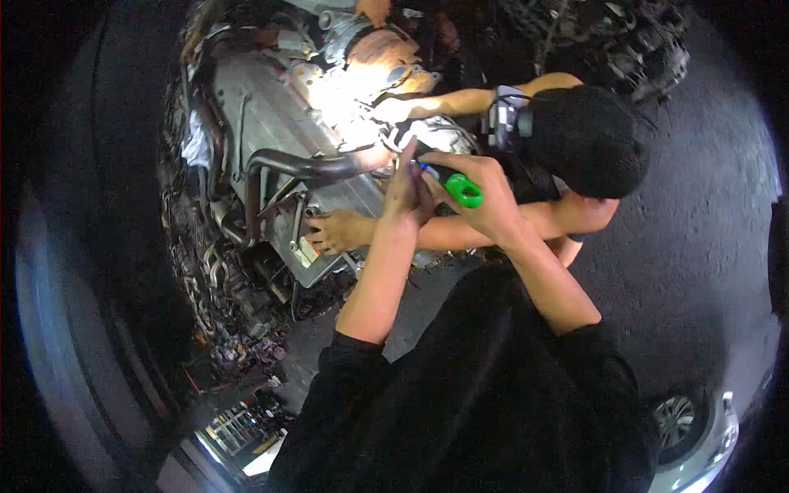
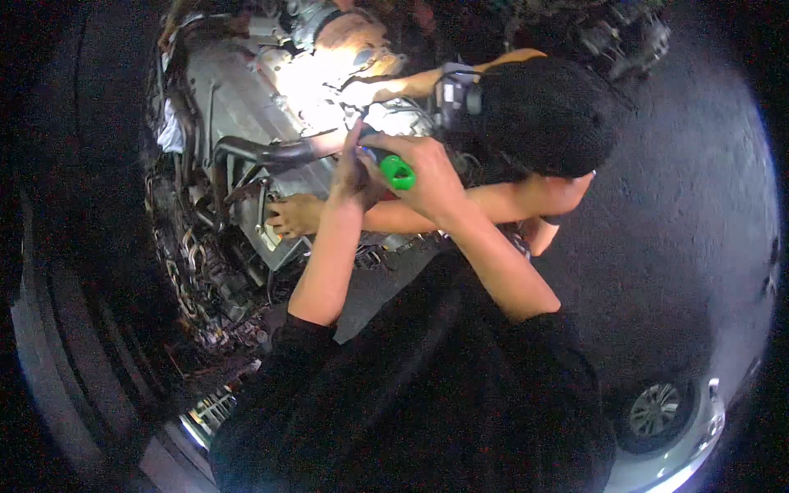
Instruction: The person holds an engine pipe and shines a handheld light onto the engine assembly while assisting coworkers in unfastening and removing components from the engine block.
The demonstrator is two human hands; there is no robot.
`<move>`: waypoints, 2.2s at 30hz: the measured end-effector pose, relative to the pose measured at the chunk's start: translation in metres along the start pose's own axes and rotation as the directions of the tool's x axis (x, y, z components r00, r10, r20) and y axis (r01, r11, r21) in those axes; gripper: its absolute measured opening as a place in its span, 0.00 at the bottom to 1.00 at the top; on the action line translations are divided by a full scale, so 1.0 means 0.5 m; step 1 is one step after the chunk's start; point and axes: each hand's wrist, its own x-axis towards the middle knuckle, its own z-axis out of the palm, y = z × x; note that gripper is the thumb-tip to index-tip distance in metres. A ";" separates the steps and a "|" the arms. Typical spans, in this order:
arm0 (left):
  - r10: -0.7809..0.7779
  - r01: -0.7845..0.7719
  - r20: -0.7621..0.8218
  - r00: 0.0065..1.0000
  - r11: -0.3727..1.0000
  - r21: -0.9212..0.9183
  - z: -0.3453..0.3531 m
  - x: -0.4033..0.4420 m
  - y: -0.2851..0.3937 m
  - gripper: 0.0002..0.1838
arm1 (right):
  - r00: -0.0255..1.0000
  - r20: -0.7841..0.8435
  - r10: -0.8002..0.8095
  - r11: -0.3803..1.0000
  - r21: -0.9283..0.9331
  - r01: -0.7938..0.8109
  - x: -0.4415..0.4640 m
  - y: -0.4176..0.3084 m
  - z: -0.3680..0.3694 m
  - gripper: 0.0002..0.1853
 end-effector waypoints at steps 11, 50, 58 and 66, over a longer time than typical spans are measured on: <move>0.032 -0.013 -0.083 0.996 0.976 0.216 -0.033 -0.015 -0.015 0.28 | 0.988 0.155 0.011 0.999 -0.053 -0.003 -0.011 -0.018 -0.011 0.17; 0.840 -0.321 0.460 0.288 -0.368 0.873 -0.645 0.016 0.734 0.13 | 0.951 -0.173 -0.256 0.931 -0.307 0.195 0.101 -0.466 0.384 0.19; 0.486 -0.555 0.335 0.807 0.430 0.712 -0.714 0.171 0.904 0.13 | 0.963 -0.253 -0.093 0.984 -0.169 0.051 0.074 -0.475 0.351 0.17; 0.378 -0.565 0.422 0.824 0.596 0.570 -0.287 0.036 0.862 0.30 | 0.954 -0.299 0.012 0.957 -0.274 -0.097 0.047 -0.330 0.238 0.09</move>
